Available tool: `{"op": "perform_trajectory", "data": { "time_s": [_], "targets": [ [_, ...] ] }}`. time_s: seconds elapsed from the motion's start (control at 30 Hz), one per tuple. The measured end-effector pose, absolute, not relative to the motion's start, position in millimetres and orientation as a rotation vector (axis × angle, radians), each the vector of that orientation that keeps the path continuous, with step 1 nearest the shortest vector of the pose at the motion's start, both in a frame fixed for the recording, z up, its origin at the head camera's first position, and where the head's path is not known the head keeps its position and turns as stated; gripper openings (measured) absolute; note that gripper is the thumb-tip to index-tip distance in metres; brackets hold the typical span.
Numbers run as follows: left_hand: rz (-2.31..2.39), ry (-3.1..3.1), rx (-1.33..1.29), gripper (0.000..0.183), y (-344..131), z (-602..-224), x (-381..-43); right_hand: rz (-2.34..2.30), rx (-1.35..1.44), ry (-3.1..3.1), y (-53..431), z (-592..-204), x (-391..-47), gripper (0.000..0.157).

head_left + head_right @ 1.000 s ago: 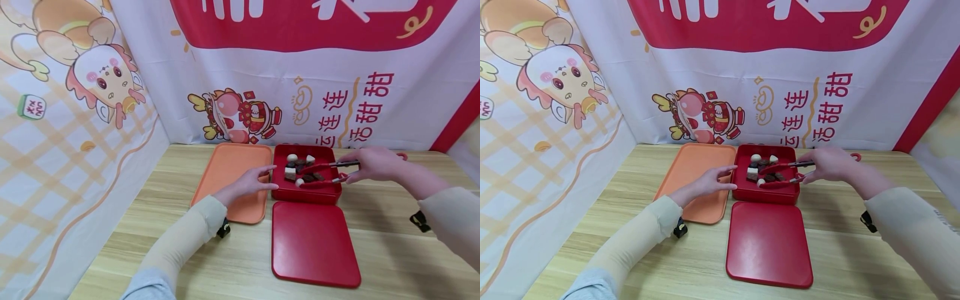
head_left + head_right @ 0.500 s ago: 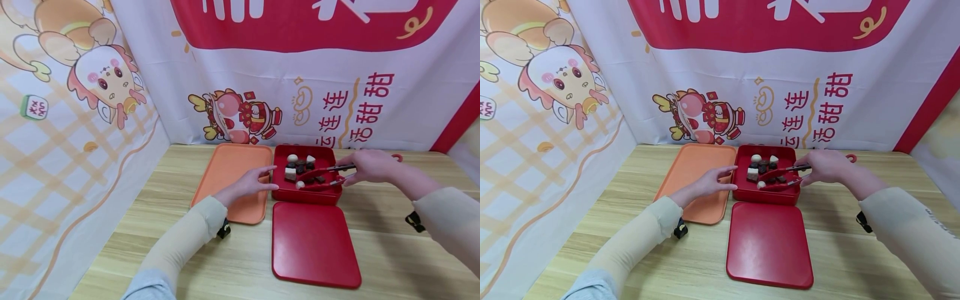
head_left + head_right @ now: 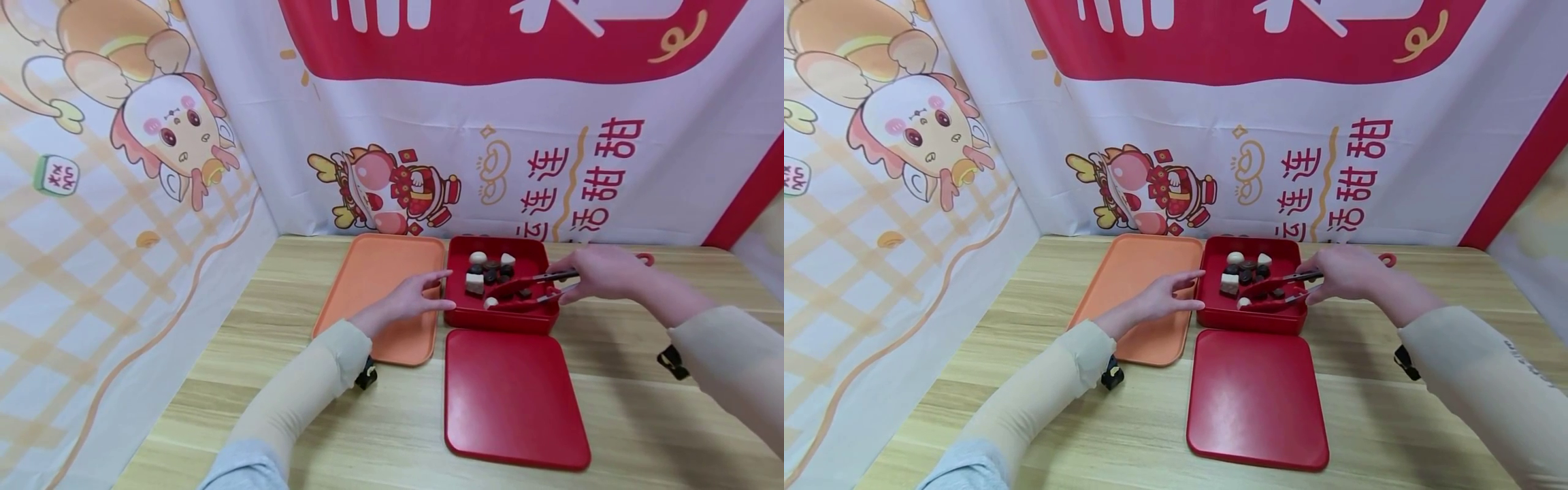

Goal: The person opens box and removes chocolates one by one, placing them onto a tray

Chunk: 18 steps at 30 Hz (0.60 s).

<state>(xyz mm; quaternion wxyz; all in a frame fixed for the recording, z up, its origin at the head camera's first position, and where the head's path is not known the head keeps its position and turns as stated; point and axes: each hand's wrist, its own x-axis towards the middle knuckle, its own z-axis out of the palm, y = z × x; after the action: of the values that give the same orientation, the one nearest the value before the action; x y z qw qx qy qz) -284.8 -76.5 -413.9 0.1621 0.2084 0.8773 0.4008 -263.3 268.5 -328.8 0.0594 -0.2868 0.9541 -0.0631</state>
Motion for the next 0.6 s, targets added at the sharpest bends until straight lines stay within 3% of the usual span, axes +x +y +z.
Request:
{"op": "perform_trajectory", "data": {
  "time_s": [0.6],
  "targets": [
    [1.111, 2.525, 0.612, 0.072, -77.1, -410.6, -283.2, -0.242, -0.790, 2.907, 276.1, -320.7, -258.6, 0.067]
  ]
}}
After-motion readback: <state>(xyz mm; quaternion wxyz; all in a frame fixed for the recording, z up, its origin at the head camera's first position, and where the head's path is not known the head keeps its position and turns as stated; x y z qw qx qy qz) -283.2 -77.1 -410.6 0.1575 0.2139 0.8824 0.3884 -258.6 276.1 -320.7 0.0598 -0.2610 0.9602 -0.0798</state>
